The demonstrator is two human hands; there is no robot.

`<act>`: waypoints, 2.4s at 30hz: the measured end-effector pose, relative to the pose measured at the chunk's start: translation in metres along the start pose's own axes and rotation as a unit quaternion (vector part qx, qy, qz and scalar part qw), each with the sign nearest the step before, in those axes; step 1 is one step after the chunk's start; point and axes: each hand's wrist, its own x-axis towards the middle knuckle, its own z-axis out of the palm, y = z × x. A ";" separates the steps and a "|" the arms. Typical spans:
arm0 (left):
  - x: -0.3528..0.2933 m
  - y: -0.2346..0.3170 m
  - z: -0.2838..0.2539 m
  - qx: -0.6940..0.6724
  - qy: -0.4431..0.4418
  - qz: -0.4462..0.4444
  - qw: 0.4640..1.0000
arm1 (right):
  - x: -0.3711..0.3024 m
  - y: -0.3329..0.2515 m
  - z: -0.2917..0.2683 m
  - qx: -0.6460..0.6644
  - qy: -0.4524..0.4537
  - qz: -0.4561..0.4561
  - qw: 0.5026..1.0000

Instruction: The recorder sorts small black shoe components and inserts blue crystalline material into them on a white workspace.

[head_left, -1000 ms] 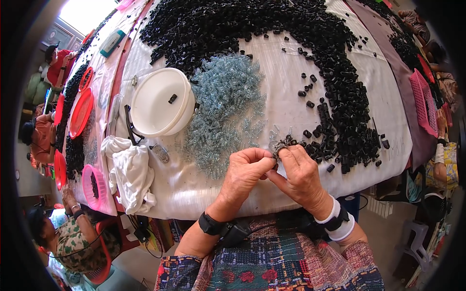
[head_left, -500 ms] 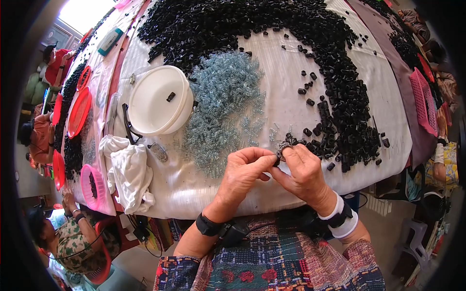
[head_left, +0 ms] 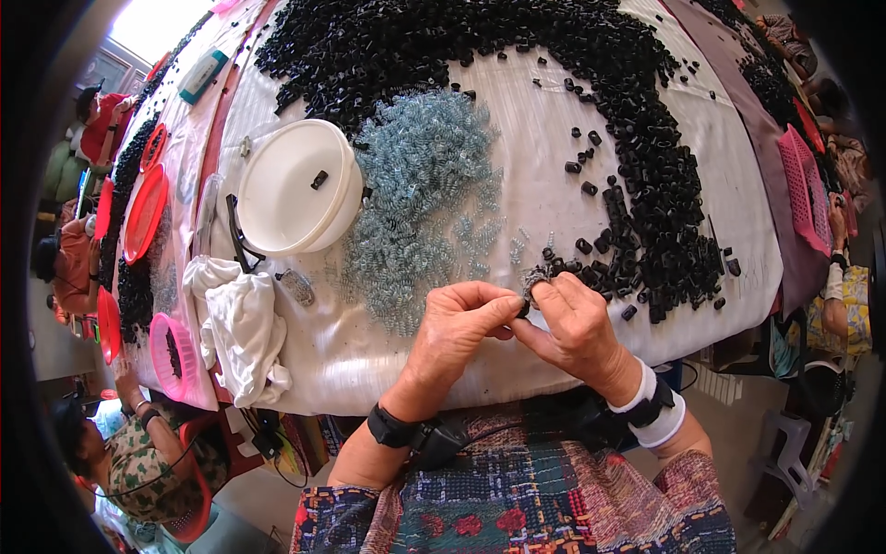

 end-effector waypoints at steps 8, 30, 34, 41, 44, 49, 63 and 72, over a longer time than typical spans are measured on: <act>0.001 -0.003 -0.004 -0.001 -0.006 -0.006 1.000 | 0.000 -0.001 0.000 -0.007 -0.022 0.010 1.000; 0.000 0.004 0.001 -0.084 0.009 -0.020 0.996 | 0.001 -0.001 0.000 -0.016 0.001 0.026 1.000; -0.002 0.007 -0.001 -0.027 -0.031 -0.039 0.998 | 0.003 0.000 -0.004 -0.006 0.004 0.014 1.000; -0.002 -0.001 -0.002 0.046 -0.066 -0.006 0.997 | -0.006 -0.006 -0.003 -0.006 -0.002 0.001 1.000; -0.008 0.007 0.001 0.075 -0.071 -0.038 0.994 | -0.008 -0.007 -0.006 0.024 -0.009 0.022 0.999; -0.011 0.014 -0.005 0.033 -0.054 -0.019 0.998 | -0.009 0.007 -0.020 0.074 0.004 0.045 0.996; 0.008 0.109 -0.120 -0.189 0.159 0.136 0.959 | -0.006 0.060 -0.024 -0.216 -0.005 0.080 0.973; 0.003 0.058 -0.051 -0.073 0.078 0.099 0.989 | -0.006 0.071 -0.013 -0.188 0.033 0.090 0.977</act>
